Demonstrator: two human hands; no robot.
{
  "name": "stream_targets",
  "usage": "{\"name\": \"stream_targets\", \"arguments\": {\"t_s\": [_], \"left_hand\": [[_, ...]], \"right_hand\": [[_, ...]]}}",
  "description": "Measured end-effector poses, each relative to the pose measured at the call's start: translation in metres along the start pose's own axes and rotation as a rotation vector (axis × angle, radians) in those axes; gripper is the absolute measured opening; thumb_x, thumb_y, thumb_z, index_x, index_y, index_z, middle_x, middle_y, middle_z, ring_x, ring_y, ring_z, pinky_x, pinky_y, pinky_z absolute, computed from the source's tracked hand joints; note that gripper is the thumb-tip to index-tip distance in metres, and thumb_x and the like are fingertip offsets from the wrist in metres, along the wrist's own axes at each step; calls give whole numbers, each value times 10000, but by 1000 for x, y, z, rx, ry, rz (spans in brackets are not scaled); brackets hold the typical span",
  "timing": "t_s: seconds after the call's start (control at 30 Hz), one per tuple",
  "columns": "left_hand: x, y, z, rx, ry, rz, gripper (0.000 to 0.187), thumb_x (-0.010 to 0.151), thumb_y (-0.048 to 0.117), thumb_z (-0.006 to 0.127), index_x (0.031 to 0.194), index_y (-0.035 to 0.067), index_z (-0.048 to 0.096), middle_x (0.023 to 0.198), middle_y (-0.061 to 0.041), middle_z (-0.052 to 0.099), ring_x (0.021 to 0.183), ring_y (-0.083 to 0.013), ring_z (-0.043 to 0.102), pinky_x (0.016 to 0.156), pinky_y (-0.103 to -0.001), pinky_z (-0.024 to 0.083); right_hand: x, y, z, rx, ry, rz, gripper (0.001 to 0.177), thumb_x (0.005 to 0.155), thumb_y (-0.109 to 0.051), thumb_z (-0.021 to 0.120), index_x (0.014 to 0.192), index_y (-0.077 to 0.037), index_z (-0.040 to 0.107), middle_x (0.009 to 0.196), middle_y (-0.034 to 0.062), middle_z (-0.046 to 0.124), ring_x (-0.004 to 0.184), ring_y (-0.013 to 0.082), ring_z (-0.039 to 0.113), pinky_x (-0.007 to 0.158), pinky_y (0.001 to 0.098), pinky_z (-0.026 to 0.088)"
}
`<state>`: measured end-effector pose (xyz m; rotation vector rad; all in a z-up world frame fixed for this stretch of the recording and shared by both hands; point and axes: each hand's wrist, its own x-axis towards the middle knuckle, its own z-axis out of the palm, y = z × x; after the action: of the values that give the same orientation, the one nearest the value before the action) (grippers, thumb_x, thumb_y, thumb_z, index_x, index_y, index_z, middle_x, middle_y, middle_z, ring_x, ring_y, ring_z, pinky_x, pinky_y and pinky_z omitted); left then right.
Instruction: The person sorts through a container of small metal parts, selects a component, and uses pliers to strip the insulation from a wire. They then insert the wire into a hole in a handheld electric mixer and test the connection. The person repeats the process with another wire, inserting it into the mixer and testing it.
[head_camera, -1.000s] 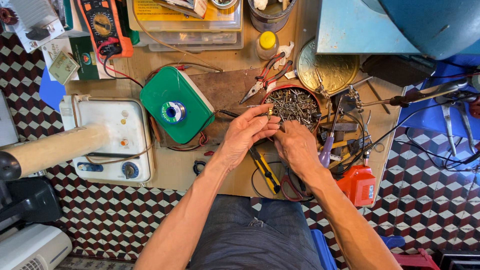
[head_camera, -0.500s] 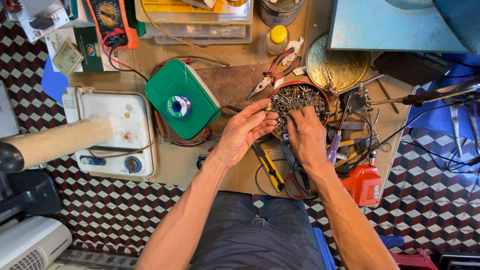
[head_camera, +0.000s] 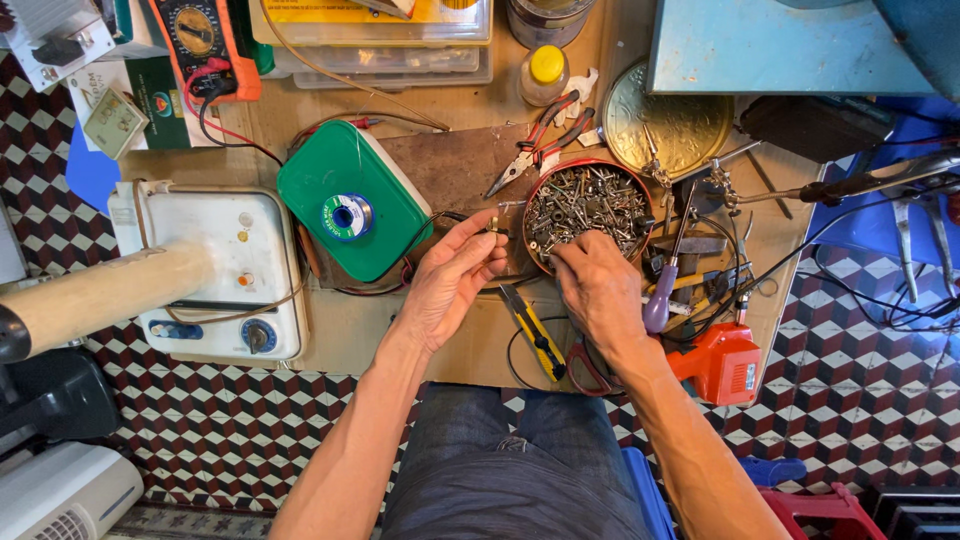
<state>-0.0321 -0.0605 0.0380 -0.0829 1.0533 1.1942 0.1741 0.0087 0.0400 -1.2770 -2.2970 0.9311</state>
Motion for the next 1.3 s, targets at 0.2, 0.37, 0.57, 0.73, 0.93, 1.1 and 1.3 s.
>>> {"name": "stream_targets", "arguments": {"t_s": [0.2, 0.37, 0.57, 0.73, 0.93, 1.1, 1.3], "left_hand": [[-1, -8, -3, -18, 17, -12, 522, 986, 129, 677, 1470, 20, 516, 1119, -79, 661, 987, -137, 623, 909, -278, 527], [0, -12, 1, 22, 52, -30, 523, 981, 152, 676, 1464, 26, 521, 1111, -68, 650, 1004, -130, 633, 924, -286, 538], [3, -15, 4, 96, 66, -37, 508, 973, 158, 669, 1435, 10, 518, 1156, -113, 680, 1016, -144, 649, 935, -287, 538], [4, -17, 5, 154, 69, -48, 498, 972, 158, 665, 1425, 7, 523, 1173, -143, 700, 1006, -152, 665, 931, -295, 548], [3, -17, 6, 196, 84, -73, 509, 961, 176, 670, 1429, 33, 528, 1195, -152, 718, 989, -152, 681, 906, -298, 559], [4, -18, 4, 233, 101, -83, 512, 961, 185, 673, 1431, 39, 532, 1184, -152, 729, 971, -146, 688, 882, -293, 553], [4, -21, 1, 250, 113, -83, 508, 969, 188, 667, 1433, 33, 533, 1190, -152, 726, 979, -144, 681, 881, -292, 555]], "right_hand": [[20, 10, 0, -55, 84, 50, 107, 941, -44, 745, 1041, -21, 713, 903, 123, 618, 870, 305, 637, 762, 412, 516], [16, 8, -16, -23, 142, 109, 105, 951, -57, 749, 1040, -9, 722, 946, 137, 656, 878, 310, 656, 765, 401, 525], [17, 4, -22, 27, 192, 143, 103, 963, -20, 728, 1063, 4, 720, 955, 143, 666, 873, 303, 664, 775, 384, 524], [27, 7, -21, 23, 191, 106, 106, 970, -15, 732, 1074, 1, 718, 975, 147, 662, 897, 311, 665, 789, 390, 523], [22, 12, -24, -9, -52, -13, 114, 880, -50, 755, 989, -29, 727, 920, 110, 649, 877, 292, 639, 762, 395, 522], [32, 20, -6, -215, -257, -190, 84, 779, -24, 746, 828, -33, 678, 838, 99, 578, 856, 290, 594, 753, 421, 509], [34, 20, -7, -162, -92, -138, 100, 854, -18, 744, 924, -7, 673, 862, 112, 563, 864, 303, 584, 714, 424, 501]]}}
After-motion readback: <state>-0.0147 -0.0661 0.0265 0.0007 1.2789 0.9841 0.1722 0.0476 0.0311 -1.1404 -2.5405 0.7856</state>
